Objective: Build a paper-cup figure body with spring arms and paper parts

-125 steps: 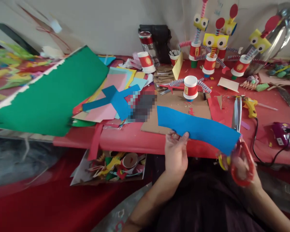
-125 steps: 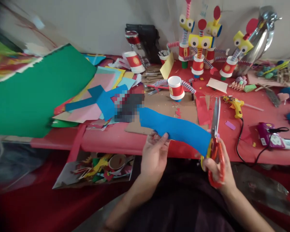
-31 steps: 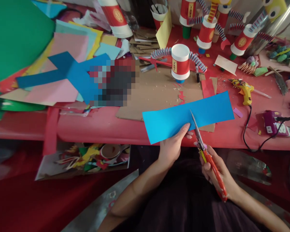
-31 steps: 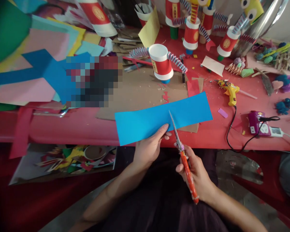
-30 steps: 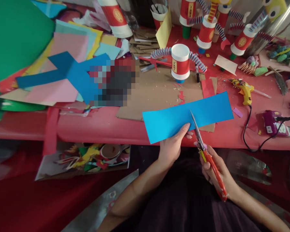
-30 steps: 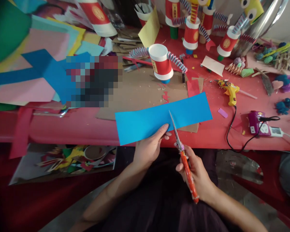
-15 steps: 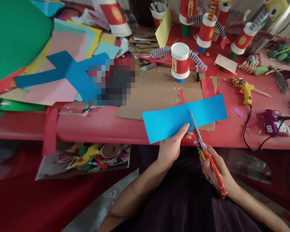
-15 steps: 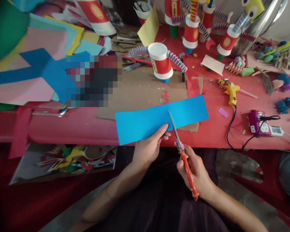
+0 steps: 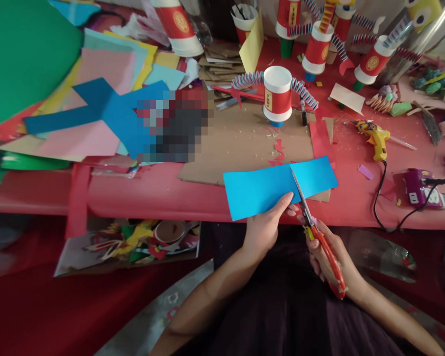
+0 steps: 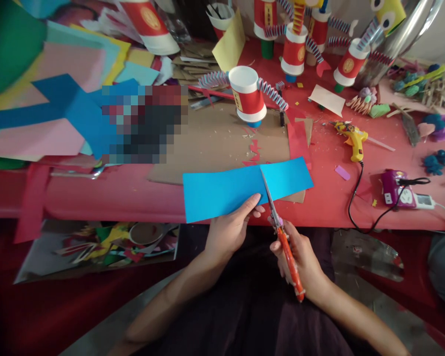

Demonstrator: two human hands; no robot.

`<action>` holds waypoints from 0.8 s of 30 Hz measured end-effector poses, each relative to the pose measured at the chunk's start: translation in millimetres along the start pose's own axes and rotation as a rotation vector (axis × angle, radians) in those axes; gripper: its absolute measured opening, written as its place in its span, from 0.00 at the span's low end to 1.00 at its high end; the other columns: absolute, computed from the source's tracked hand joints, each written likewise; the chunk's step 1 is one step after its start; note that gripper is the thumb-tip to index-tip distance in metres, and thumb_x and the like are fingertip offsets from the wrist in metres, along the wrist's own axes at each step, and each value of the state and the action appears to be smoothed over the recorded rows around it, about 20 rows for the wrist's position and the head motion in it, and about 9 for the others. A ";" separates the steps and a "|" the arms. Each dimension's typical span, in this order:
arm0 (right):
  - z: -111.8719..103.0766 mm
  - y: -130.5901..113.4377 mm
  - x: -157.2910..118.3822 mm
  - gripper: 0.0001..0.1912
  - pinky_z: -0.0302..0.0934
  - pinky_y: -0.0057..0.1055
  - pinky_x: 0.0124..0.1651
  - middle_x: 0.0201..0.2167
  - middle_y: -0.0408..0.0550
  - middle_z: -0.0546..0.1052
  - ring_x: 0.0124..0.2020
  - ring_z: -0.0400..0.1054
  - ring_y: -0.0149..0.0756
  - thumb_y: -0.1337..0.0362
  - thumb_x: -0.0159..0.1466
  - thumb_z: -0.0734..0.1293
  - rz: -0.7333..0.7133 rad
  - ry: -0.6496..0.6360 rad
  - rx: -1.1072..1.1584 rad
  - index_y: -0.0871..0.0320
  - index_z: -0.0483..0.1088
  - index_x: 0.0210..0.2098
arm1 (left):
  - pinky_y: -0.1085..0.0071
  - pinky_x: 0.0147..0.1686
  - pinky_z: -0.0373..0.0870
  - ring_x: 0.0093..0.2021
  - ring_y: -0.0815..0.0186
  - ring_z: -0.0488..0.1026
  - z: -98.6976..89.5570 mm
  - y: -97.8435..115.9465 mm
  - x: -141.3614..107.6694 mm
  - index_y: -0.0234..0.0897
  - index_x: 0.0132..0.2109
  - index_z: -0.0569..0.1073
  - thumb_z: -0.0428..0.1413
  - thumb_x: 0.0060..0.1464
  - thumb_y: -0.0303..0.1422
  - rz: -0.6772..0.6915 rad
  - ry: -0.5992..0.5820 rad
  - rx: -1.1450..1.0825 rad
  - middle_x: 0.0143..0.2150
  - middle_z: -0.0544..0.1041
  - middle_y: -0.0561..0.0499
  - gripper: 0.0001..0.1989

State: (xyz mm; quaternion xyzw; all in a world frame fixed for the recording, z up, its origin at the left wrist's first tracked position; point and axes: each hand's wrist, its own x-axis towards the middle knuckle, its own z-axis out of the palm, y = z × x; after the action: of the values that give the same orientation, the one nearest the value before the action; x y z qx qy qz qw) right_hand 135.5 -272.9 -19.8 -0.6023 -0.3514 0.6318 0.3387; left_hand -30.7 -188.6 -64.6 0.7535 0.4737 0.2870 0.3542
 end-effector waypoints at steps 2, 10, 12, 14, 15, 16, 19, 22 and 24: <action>0.0 -0.9 1.5 0.31 0.51 0.20 0.11 0.21 0.31 0.61 0.10 0.54 0.21 0.34 0.61 0.64 0.016 0.005 0.011 0.55 0.63 0.46 | 0.73 0.43 0.79 0.43 0.66 0.82 -0.4 -1.7 -0.5 0.45 0.59 0.75 0.49 0.58 0.21 -0.006 -0.006 0.010 0.44 0.85 0.56 0.26; 4.8 -9.7 1.6 0.32 0.48 0.19 0.11 0.20 0.30 0.59 0.10 0.51 0.20 0.30 0.59 0.62 0.024 -0.027 0.104 0.53 0.60 0.40 | 0.70 0.50 0.78 0.43 0.66 0.82 -4.5 -1.6 1.7 0.43 0.59 0.75 0.49 0.60 0.22 0.015 -0.015 -0.029 0.45 0.85 0.55 0.23; 6.4 -11.1 1.7 0.30 0.48 0.18 0.11 0.19 0.31 0.59 0.11 0.50 0.19 0.31 0.61 0.61 0.001 -0.052 0.107 0.53 0.58 0.36 | 0.68 0.51 0.78 0.42 0.65 0.83 -3.9 -4.0 0.5 0.42 0.59 0.75 0.50 0.61 0.24 -0.004 -0.006 -0.004 0.45 0.85 0.54 0.22; 7.9 -11.3 2.7 0.30 0.48 0.19 0.12 0.18 0.30 0.58 0.11 0.49 0.19 0.31 0.61 0.62 -0.021 -0.063 0.105 0.53 0.57 0.34 | 0.67 0.50 0.79 0.41 0.64 0.83 -2.6 -6.5 -1.1 0.42 0.59 0.75 0.50 0.62 0.27 -0.020 0.015 0.028 0.44 0.85 0.53 0.21; 8.6 -11.0 3.5 0.31 0.48 0.19 0.13 0.18 0.30 0.58 0.11 0.49 0.19 0.31 0.60 0.62 -0.026 -0.062 0.105 0.53 0.57 0.33 | 0.67 0.49 0.79 0.41 0.64 0.83 -1.8 -7.3 -1.8 0.42 0.59 0.75 0.50 0.63 0.27 -0.020 0.024 0.034 0.44 0.85 0.53 0.20; 9.3 -10.6 4.4 0.31 0.49 0.19 0.13 0.18 0.30 0.57 0.12 0.49 0.19 0.30 0.60 0.62 -0.028 -0.059 0.109 0.53 0.57 0.33 | 0.67 0.49 0.79 0.41 0.64 0.83 -1.1 -7.5 -2.2 0.42 0.59 0.75 0.49 0.63 0.26 -0.014 0.028 0.030 0.44 0.85 0.53 0.21; 10.2 -9.2 6.3 0.32 0.49 0.20 0.12 0.18 0.30 0.57 0.11 0.48 0.19 0.29 0.58 0.62 -0.015 -0.065 0.125 0.53 0.57 0.33 | 0.69 0.50 0.79 0.42 0.66 0.83 0.2 -5.7 -1.8 0.41 0.59 0.75 0.48 0.62 0.23 0.014 0.026 -0.028 0.44 0.85 0.53 0.22; 8.6 -8.0 5.6 0.32 0.48 0.19 0.12 0.19 0.31 0.58 0.11 0.49 0.19 0.29 0.58 0.62 0.009 -0.060 0.126 0.53 0.59 0.35 | 0.69 0.48 0.80 0.40 0.66 0.83 0.2 -4.8 -0.1 0.41 0.57 0.76 0.49 0.64 0.25 0.017 0.067 -0.083 0.43 0.85 0.52 0.19; 6.3 -7.0 4.3 0.32 0.49 0.19 0.12 0.20 0.31 0.60 0.12 0.50 0.20 0.30 0.59 0.63 0.020 -0.042 0.130 0.53 0.62 0.40 | 0.69 0.46 0.81 0.39 0.66 0.83 0.3 -6.5 0.4 0.42 0.57 0.76 0.49 0.64 0.26 0.024 0.087 -0.098 0.43 0.85 0.52 0.19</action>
State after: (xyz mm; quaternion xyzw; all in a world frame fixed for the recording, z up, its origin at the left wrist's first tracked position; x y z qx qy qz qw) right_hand 129.0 -265.9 -15.9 -0.5691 -0.3106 0.6691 0.3633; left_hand -33.6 -186.3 -70.0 0.7276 0.4652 0.3466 0.3661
